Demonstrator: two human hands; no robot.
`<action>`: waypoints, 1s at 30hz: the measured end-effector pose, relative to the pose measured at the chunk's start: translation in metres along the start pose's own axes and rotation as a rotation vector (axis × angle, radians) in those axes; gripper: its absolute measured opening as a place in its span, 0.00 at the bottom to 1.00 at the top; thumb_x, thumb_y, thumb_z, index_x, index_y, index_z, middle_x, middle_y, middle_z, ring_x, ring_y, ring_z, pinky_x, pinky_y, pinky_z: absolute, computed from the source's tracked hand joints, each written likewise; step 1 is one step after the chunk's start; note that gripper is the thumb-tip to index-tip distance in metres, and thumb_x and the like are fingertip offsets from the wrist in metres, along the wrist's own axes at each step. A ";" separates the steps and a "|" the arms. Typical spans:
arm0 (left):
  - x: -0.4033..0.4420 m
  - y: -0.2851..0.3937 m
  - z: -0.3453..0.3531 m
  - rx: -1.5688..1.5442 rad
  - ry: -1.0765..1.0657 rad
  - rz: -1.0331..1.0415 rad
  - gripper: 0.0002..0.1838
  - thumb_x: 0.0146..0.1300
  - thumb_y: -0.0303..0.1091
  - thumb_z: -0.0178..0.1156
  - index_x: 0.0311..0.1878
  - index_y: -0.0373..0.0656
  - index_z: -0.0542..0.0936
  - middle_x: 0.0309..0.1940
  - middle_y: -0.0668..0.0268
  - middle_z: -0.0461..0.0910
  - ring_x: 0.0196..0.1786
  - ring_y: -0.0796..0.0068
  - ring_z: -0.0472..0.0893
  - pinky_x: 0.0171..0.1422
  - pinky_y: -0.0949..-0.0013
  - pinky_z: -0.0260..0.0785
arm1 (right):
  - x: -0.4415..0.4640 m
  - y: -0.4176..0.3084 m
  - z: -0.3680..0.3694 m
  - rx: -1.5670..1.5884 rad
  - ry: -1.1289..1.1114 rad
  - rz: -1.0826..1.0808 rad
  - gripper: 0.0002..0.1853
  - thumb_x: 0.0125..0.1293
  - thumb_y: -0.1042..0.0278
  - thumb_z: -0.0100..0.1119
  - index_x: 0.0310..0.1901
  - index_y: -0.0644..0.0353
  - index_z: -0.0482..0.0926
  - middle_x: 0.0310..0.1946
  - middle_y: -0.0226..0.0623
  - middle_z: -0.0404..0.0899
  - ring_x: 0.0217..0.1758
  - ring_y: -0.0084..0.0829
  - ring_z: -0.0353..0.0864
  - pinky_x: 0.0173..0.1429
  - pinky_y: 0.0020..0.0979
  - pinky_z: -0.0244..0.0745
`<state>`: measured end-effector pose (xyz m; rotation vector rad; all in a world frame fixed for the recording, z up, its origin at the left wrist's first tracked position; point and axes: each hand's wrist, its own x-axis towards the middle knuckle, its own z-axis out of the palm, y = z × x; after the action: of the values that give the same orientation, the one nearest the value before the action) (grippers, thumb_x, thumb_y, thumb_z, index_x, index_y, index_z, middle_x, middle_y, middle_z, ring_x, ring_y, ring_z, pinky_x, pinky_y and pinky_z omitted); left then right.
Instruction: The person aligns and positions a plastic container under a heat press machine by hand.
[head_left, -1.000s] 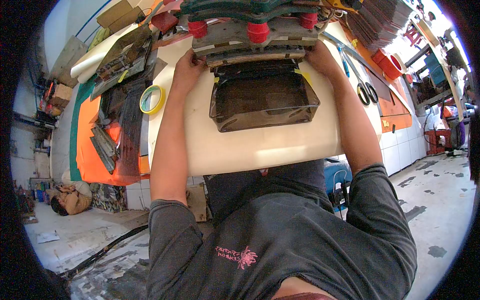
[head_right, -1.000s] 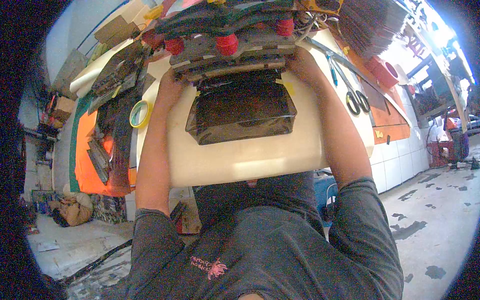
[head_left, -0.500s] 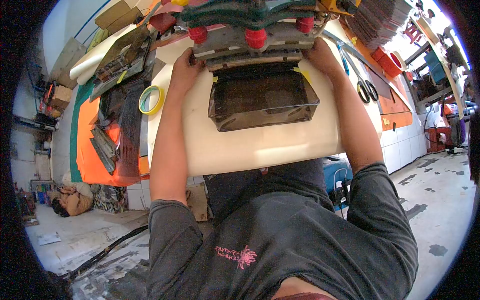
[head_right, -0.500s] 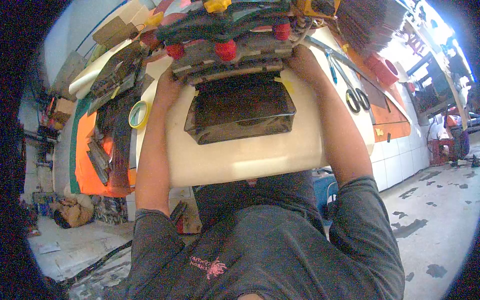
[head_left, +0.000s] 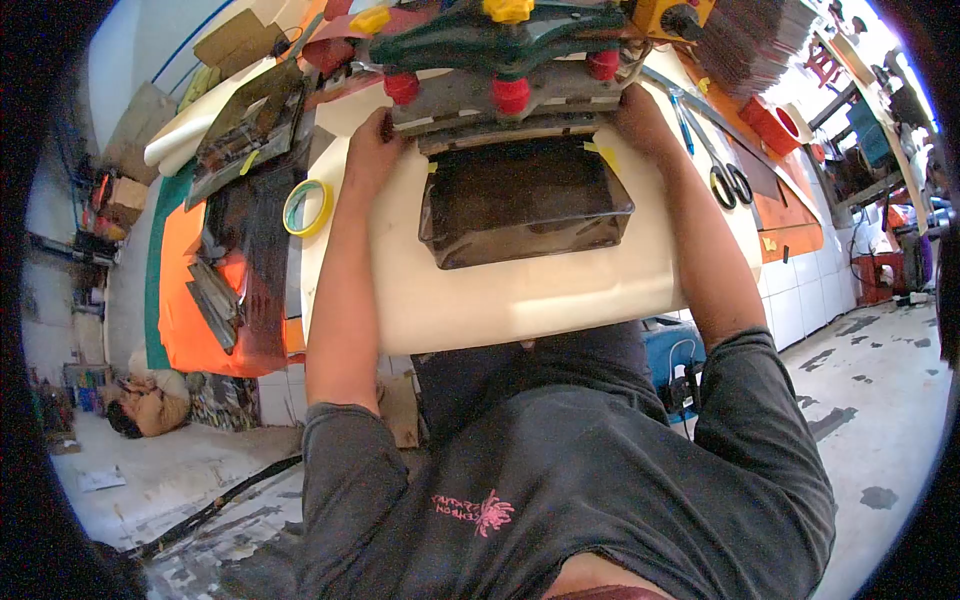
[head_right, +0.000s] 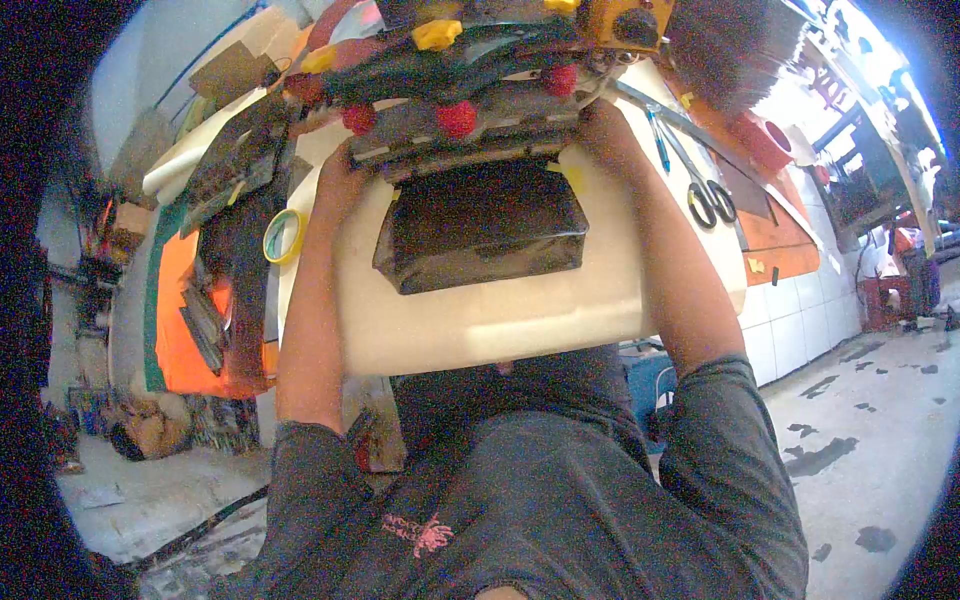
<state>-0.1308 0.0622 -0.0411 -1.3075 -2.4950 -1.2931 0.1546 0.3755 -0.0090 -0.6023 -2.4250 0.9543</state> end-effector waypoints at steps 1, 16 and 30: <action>-0.001 0.000 0.000 -0.005 -0.005 0.009 0.21 0.64 0.31 0.70 0.59 0.35 0.81 0.44 0.50 0.87 0.47 0.55 0.86 0.55 0.57 0.77 | -0.003 0.003 -0.001 0.001 0.007 -0.030 0.19 0.70 0.65 0.65 0.61 0.59 0.84 0.54 0.51 0.90 0.60 0.51 0.88 0.64 0.46 0.81; -0.136 0.107 -0.077 0.112 -0.164 -0.210 0.14 0.75 0.37 0.65 0.47 0.33 0.88 0.39 0.55 0.89 0.41 0.65 0.86 0.51 0.63 0.76 | -0.137 -0.051 -0.027 -0.127 0.143 0.016 0.11 0.78 0.71 0.58 0.54 0.64 0.86 0.45 0.48 0.86 0.50 0.43 0.87 0.56 0.39 0.81; -0.200 0.151 -0.026 -0.148 0.087 -0.194 0.10 0.72 0.32 0.71 0.46 0.34 0.85 0.39 0.61 0.85 0.41 0.71 0.83 0.50 0.68 0.76 | -0.185 -0.072 0.003 0.336 0.262 -0.012 0.14 0.77 0.66 0.66 0.60 0.59 0.84 0.36 0.32 0.79 0.35 0.25 0.76 0.43 0.28 0.73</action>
<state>0.0948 -0.0436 -0.0028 -1.0267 -2.5614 -1.5663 0.2844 0.2246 -0.0067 -0.5507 -1.9804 1.1665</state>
